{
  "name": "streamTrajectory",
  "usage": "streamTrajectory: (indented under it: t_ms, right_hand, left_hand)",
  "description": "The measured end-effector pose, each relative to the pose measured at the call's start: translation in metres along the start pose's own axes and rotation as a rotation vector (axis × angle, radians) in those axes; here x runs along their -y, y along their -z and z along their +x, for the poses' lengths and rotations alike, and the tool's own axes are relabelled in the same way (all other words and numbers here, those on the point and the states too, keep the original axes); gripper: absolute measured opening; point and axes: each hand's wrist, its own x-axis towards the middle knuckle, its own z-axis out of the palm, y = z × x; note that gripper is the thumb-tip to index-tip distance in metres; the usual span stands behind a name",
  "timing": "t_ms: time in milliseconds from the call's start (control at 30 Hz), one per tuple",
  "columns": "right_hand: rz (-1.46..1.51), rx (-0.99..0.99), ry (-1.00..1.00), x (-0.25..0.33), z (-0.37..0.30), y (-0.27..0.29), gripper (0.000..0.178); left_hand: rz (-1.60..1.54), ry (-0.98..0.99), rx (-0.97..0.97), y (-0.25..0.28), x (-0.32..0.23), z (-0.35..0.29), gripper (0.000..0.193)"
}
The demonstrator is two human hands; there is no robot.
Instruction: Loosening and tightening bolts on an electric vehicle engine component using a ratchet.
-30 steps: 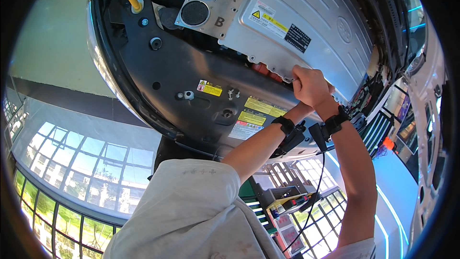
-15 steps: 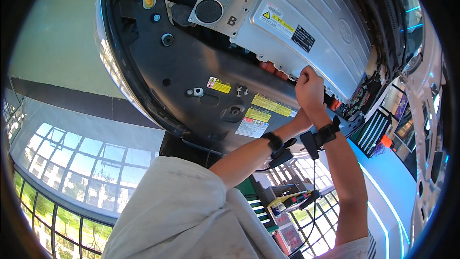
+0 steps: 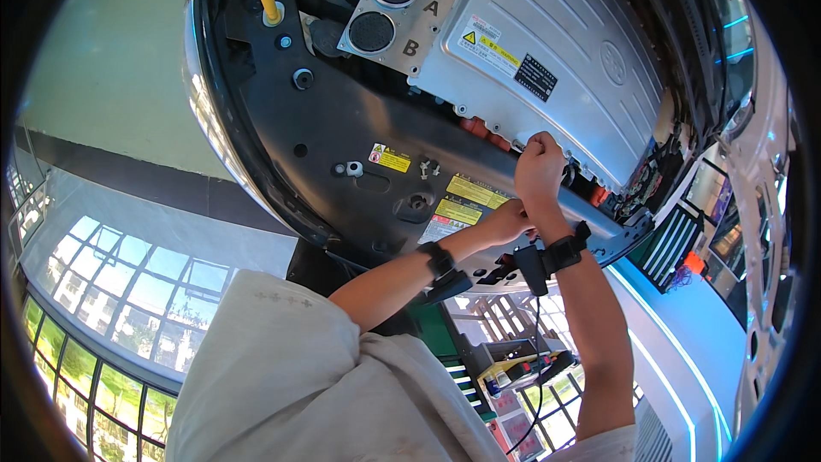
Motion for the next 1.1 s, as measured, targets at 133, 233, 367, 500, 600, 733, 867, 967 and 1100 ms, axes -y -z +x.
streamTrajectory:
  t_ms: [133,233,367,500,600,733,867,967,1100]
  right_hand:
    - [-0.262,0.187,0.246,0.006,0.011,0.023,0.012]
    - [-0.346,0.377,0.586,-0.001,0.025,0.033,0.007]
    - [-0.416,0.499,0.87,0.0,0.043,0.042,0.004]
    - [-0.27,0.424,0.788,-0.009,0.04,0.04,0.002]
    - [-0.287,0.342,0.618,-0.012,0.029,0.033,0.001]
    - [-0.308,0.292,0.543,-0.006,0.026,0.027,0.003]
    - [-0.202,0.188,0.361,-0.004,0.018,0.016,0.011]
    - [-0.013,-0.014,0.075,-0.004,0.01,-0.001,0.019]
    - [0.106,-0.126,-0.234,-0.007,0.009,-0.009,0.026]
  left_hand:
    - [-0.06,-0.192,0.112,-0.018,0.01,0.049,0.022]
    - [-0.329,-0.305,0.146,-0.033,0.009,0.073,0.02]
    - [-0.282,-0.406,0.037,-0.041,0.0,0.09,0.022]
    - [-0.145,-0.445,-0.026,-0.039,0.001,0.09,0.024]
    - [-0.081,-0.446,-0.047,-0.039,0.004,0.081,0.025]
    - [-0.222,-0.254,-0.046,-0.05,-0.005,0.061,0.026]
    - [-0.154,-0.208,-0.132,-0.046,-0.008,0.034,0.025]
    - [-0.271,-0.022,-0.08,-0.019,0.018,-0.002,0.026]
    - [0.008,0.282,0.064,0.019,-0.039,-0.05,0.03]
